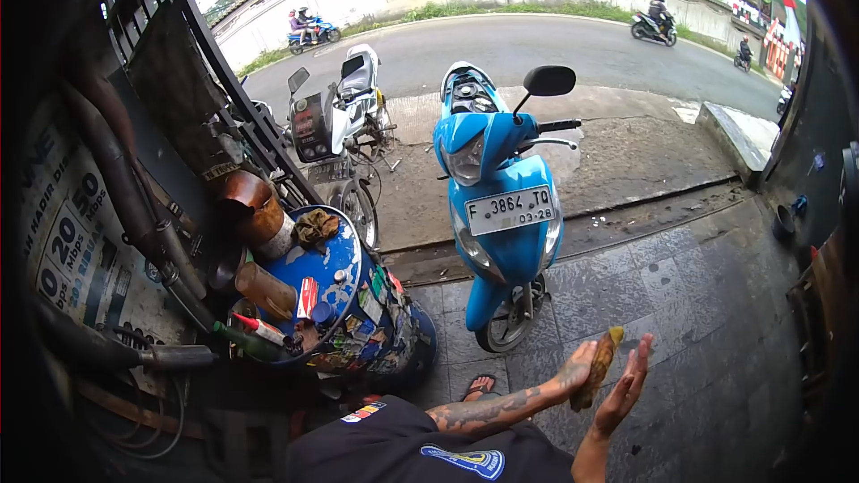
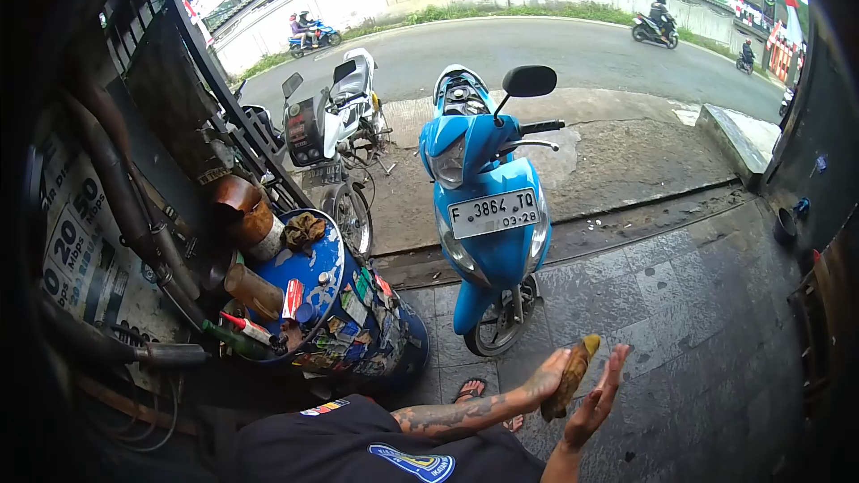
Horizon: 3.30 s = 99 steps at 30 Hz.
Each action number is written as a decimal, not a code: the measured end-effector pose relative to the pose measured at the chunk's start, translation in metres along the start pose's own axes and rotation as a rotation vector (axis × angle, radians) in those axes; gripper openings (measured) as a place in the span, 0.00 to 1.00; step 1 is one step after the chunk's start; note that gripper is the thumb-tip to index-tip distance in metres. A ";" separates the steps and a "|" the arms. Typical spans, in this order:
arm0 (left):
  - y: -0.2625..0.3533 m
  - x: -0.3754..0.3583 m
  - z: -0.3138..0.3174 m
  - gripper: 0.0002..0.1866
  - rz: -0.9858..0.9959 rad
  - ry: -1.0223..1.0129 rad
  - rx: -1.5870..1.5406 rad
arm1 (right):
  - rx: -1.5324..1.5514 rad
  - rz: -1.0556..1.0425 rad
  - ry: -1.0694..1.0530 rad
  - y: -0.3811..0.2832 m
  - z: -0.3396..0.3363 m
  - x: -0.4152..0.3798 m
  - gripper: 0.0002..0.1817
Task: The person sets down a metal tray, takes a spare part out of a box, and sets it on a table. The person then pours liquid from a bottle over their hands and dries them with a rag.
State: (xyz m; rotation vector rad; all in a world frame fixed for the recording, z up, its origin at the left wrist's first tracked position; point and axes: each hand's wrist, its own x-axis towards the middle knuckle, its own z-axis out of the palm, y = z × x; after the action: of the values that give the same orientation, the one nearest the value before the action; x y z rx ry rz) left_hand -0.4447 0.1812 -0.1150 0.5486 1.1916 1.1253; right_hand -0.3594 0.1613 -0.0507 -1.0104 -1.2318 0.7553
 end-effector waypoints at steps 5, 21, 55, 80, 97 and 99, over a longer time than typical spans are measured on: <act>-0.006 0.019 -0.011 0.17 0.357 -0.339 0.108 | -0.115 -0.087 -0.504 -0.011 0.002 -0.005 0.35; 0.006 0.002 -0.039 0.18 0.044 -0.125 0.104 | 0.144 0.189 -0.103 0.006 -0.036 0.001 0.26; 0.053 -0.009 -0.069 0.20 -0.241 -0.761 0.107 | 0.425 0.453 -0.862 0.003 -0.029 -0.003 0.35; 0.054 -0.010 -0.105 0.22 -0.186 -0.499 -0.015 | -0.135 0.156 -0.539 0.031 -0.063 -0.005 0.30; 0.036 -0.015 -0.046 0.21 0.218 -0.818 0.543 | 0.261 0.340 -0.741 0.046 -0.044 -0.037 0.29; 0.033 -0.011 -0.047 0.21 0.209 -0.801 0.534 | 0.280 0.284 -0.716 0.046 -0.043 -0.036 0.29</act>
State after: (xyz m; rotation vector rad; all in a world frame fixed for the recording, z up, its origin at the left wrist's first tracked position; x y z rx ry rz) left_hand -0.5003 0.1745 -0.0982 1.4068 0.7128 0.6205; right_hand -0.3221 0.1377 -0.1081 -0.7006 -1.5355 1.5573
